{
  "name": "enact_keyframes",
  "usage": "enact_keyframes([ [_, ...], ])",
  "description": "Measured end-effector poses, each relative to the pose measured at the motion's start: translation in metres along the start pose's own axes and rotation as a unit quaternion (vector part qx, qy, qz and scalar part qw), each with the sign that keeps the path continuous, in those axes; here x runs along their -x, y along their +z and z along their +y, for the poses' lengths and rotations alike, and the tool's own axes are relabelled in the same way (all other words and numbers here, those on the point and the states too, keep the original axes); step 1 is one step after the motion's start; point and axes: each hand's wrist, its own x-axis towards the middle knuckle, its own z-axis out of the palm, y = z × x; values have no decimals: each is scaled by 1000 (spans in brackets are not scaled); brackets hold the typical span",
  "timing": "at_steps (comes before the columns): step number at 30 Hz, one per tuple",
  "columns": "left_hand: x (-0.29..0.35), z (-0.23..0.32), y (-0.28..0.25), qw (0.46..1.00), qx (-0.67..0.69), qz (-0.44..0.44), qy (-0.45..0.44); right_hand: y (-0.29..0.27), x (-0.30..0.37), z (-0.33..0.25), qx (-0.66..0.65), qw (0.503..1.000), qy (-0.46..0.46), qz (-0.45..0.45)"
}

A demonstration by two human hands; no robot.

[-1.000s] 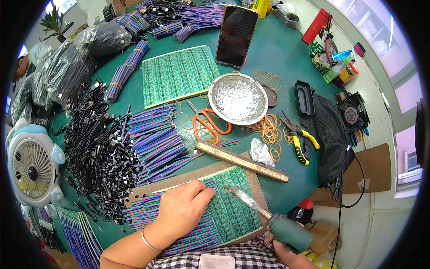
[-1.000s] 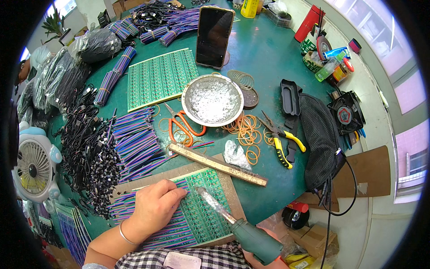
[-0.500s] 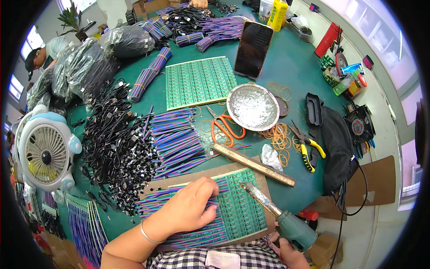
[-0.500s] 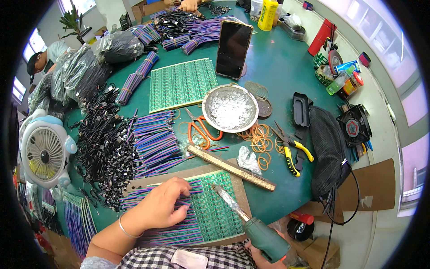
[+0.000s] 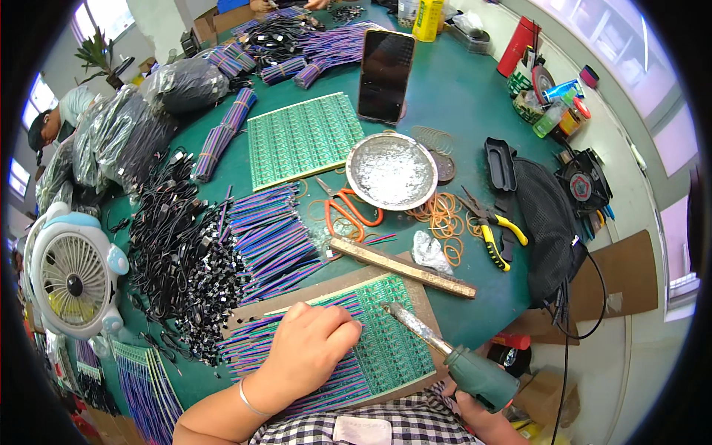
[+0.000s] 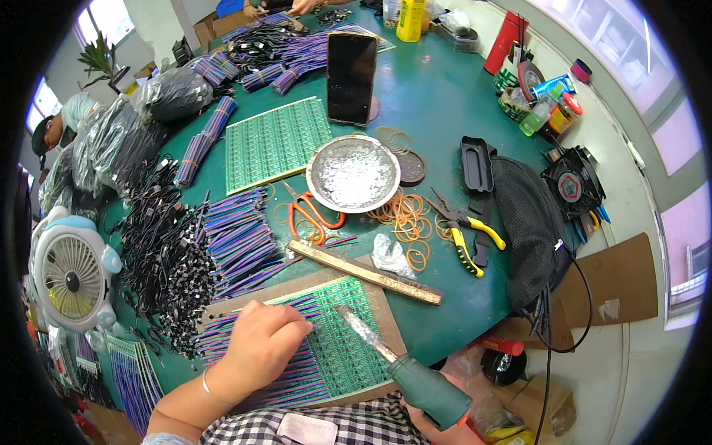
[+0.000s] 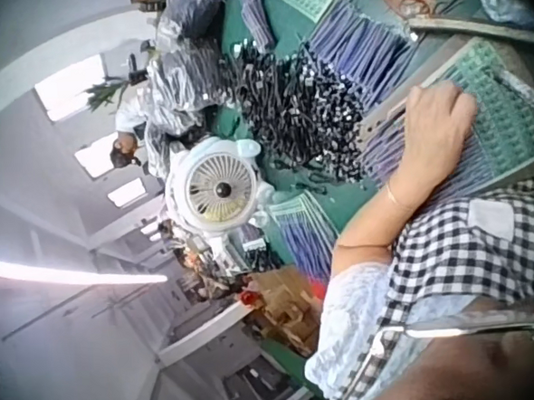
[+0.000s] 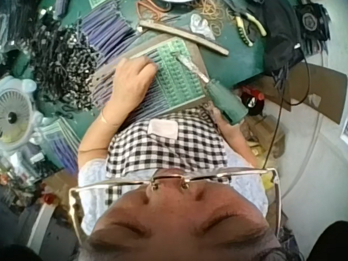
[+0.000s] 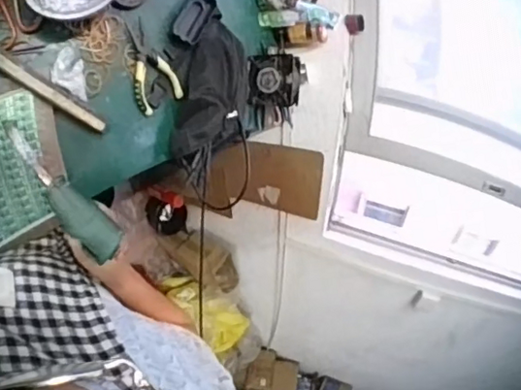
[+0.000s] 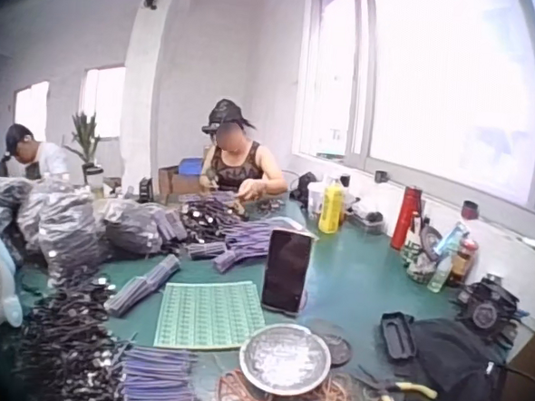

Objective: The person aligns multi-colored wires onto circuit boards by hand and solders them in place using a soldering tool.

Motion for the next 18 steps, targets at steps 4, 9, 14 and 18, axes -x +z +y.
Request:
enact_keyframes([
  [4,8,-4,15,999,31,-20,-38,-2,-2,-11,18,993,110,-28],
  [9,6,-6,23,998,38,-12,-39,-6,0,2,183,979,-33,-88],
  [14,7,-7,21,999,30,-3,-29,-5,14,15,190,977,-28,-94],
  [18,5,-7,24,999,36,1,-29,-3,15,11,72,995,29,-66],
])
